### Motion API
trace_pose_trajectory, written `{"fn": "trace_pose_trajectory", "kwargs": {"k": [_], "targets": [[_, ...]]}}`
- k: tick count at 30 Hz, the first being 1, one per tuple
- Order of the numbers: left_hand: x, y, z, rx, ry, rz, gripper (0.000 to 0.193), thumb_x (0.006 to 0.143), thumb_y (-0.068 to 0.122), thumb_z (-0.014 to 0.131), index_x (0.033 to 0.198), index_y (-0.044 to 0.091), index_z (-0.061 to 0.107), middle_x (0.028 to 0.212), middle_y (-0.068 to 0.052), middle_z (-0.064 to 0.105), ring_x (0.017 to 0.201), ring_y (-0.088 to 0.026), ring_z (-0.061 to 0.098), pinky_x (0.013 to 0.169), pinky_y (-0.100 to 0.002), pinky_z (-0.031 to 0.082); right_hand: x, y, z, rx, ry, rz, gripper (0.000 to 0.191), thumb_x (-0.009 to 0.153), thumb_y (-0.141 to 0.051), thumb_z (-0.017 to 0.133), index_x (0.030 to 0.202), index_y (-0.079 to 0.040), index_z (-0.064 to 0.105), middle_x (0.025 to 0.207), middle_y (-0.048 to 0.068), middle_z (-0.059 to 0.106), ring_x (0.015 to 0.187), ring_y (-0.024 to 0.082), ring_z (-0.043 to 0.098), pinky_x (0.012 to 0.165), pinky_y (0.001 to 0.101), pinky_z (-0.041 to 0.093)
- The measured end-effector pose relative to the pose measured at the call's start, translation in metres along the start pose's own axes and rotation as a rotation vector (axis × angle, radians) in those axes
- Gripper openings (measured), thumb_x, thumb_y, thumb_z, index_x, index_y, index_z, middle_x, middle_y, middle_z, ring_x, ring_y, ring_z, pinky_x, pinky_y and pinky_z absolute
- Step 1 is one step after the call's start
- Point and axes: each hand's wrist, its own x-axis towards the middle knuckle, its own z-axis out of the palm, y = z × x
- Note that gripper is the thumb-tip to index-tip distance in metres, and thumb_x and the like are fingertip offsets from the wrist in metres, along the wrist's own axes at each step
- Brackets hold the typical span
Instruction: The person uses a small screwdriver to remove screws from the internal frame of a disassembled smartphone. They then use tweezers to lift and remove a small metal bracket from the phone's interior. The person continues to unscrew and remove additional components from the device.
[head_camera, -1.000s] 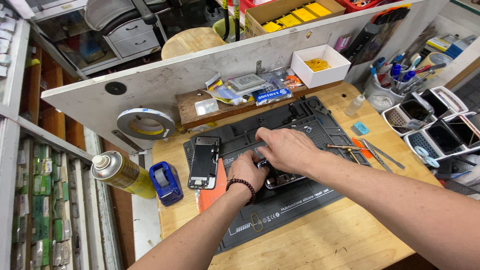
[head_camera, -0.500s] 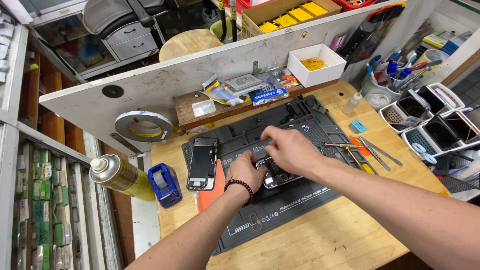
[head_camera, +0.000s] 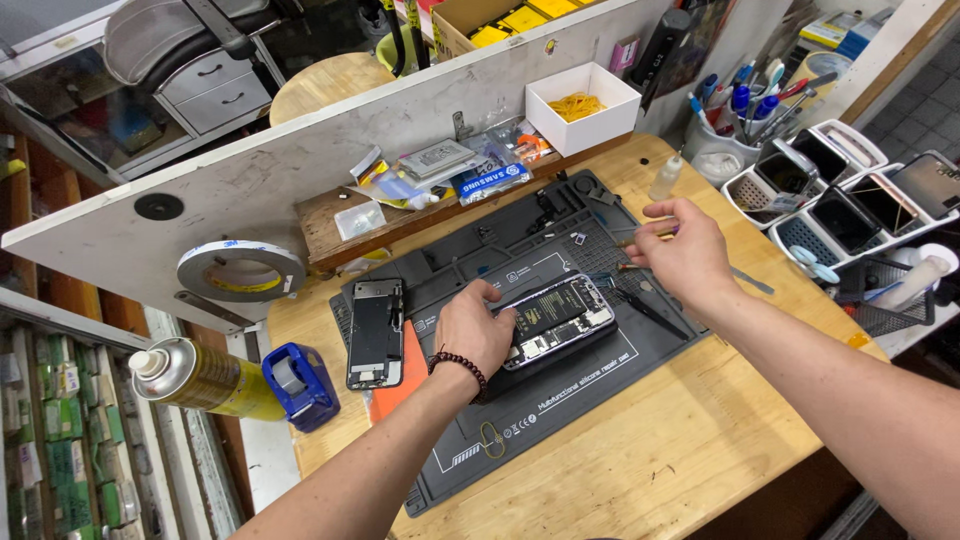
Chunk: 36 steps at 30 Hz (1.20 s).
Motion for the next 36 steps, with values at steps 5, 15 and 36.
{"fn": "trace_pose_trajectory", "kwargs": {"k": [5,15,36], "targets": [[0.002,-0.019,-0.009,-0.091,0.06,-0.009,0.026,0.083,0.019,0.075,0.105,0.006,0.074,0.088,-0.011,0.075,0.084,-0.025,0.075,0.079,-0.037,0.057,0.014,0.002,0.021,-0.059,-0.055,-0.007,0.033,0.093,0.003,0.06,0.126,0.002,0.056,0.106,0.013,0.068,0.086,0.022,0.075,0.071,0.0314,0.063],[-0.008,-0.038,-0.023,-0.209,0.082,-0.069,0.022,0.084,0.019,0.074,0.102,0.006,0.076,0.082,-0.006,0.078,0.075,-0.016,0.075,0.072,-0.031,0.059,0.015,0.006,0.029,-0.145,-0.092,-0.014,0.034,0.093,0.003,0.061,0.127,0.002,0.056,0.107,0.013,0.068,0.087,0.021,0.075,0.072,0.0314,0.063],[-0.023,-0.009,-0.022,-0.419,0.043,0.152,0.024,0.082,0.02,0.081,0.098,0.002,0.077,0.075,-0.002,0.07,0.068,-0.008,0.061,0.062,-0.027,0.053,-0.079,-0.07,0.049,0.594,-0.368,0.414,0.031,0.092,-0.004,0.062,0.122,0.0,0.054,0.1,0.013,0.068,0.088,0.024,0.072,0.079,0.036,0.063]]}}
